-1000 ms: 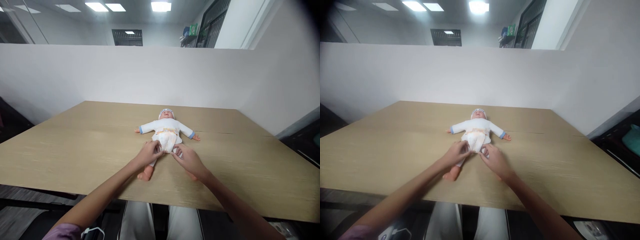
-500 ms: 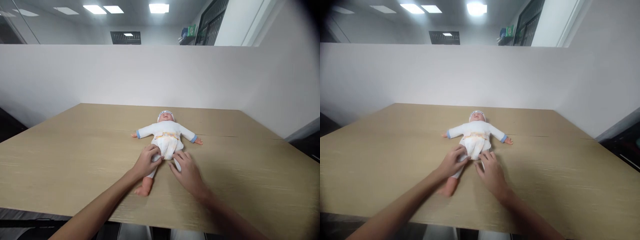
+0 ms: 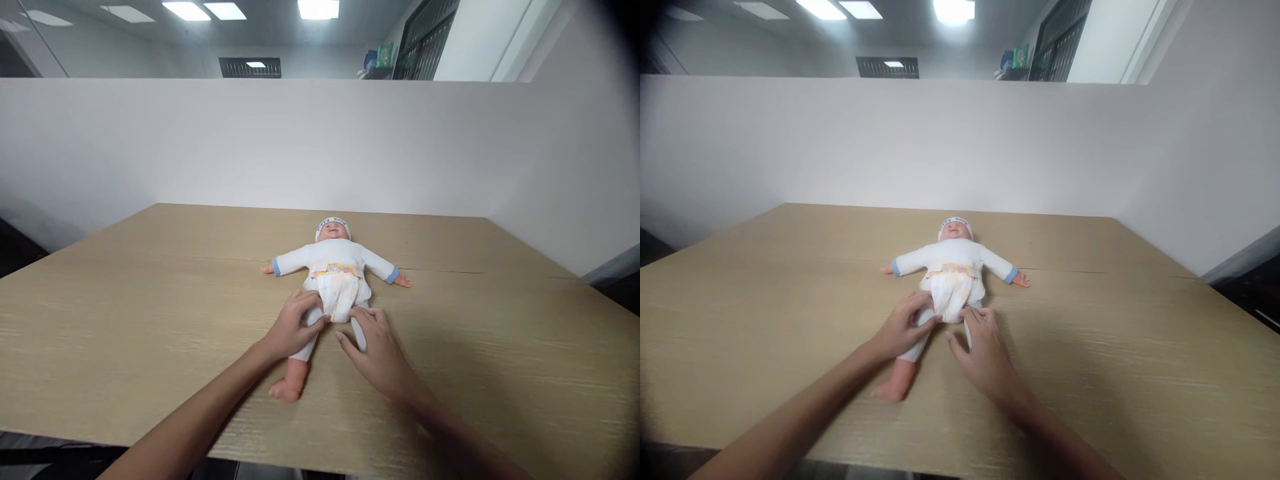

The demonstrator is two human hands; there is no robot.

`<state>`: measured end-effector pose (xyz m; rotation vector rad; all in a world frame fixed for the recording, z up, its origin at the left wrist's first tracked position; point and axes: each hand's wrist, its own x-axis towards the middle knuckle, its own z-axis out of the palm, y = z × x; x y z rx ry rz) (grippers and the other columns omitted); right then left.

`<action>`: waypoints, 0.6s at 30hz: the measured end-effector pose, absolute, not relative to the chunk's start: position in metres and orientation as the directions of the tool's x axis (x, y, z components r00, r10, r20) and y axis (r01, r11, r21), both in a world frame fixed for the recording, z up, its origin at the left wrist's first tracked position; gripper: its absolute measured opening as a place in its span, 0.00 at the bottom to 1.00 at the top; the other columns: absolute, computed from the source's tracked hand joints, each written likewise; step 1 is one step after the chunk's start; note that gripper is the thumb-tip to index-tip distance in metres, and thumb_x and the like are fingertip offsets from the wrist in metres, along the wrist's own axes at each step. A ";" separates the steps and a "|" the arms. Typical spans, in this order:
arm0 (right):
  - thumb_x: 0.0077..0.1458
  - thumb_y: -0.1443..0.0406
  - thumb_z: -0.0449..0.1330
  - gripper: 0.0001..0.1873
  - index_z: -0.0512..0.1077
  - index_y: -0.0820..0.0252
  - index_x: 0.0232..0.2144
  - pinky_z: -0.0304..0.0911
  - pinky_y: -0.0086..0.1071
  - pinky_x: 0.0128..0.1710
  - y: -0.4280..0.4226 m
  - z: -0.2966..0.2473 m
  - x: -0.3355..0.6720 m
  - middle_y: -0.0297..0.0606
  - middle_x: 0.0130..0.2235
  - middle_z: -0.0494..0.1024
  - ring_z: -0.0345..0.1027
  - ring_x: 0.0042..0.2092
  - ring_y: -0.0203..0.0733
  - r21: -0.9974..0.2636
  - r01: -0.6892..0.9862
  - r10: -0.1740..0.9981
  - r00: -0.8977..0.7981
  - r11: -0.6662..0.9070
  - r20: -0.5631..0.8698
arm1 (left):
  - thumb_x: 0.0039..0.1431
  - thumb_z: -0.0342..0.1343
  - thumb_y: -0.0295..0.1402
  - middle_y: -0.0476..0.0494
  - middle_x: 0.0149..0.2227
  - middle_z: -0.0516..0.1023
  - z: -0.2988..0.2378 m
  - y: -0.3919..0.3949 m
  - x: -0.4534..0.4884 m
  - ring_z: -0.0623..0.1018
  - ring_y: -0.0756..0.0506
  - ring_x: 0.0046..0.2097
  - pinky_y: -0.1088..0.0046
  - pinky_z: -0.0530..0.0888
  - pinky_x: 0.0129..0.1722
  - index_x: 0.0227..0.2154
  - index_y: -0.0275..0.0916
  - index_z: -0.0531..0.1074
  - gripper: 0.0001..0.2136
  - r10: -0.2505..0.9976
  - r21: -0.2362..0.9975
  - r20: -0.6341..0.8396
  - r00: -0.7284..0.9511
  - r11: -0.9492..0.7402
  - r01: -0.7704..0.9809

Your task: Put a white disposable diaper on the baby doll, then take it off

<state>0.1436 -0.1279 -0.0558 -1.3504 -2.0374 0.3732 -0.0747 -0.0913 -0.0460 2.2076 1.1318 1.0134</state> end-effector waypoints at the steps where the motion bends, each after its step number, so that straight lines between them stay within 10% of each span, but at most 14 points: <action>1: 0.61 0.62 0.64 0.10 0.72 0.54 0.45 0.67 0.46 0.50 -0.126 -0.057 0.144 0.44 0.44 0.77 0.66 0.51 0.55 -0.577 0.704 0.902 -0.233 0.414 0.363 | 0.66 0.58 0.37 0.46 0.38 0.77 -0.046 -0.091 -0.075 0.72 0.42 0.43 0.65 0.68 0.47 0.35 0.42 0.71 0.06 0.836 0.680 0.386 0.389 -0.543 0.492; 18: 0.57 0.55 0.66 0.17 0.66 0.54 0.42 0.66 0.40 0.47 -0.107 -0.061 0.159 0.39 0.45 0.81 0.75 0.45 0.47 -0.842 0.495 0.969 -0.003 0.216 0.247 | 0.59 0.65 0.39 0.47 0.42 0.71 -0.063 -0.085 -0.074 0.73 0.46 0.44 0.69 0.71 0.47 0.41 0.42 0.62 0.17 0.922 0.912 0.304 0.238 -0.354 0.207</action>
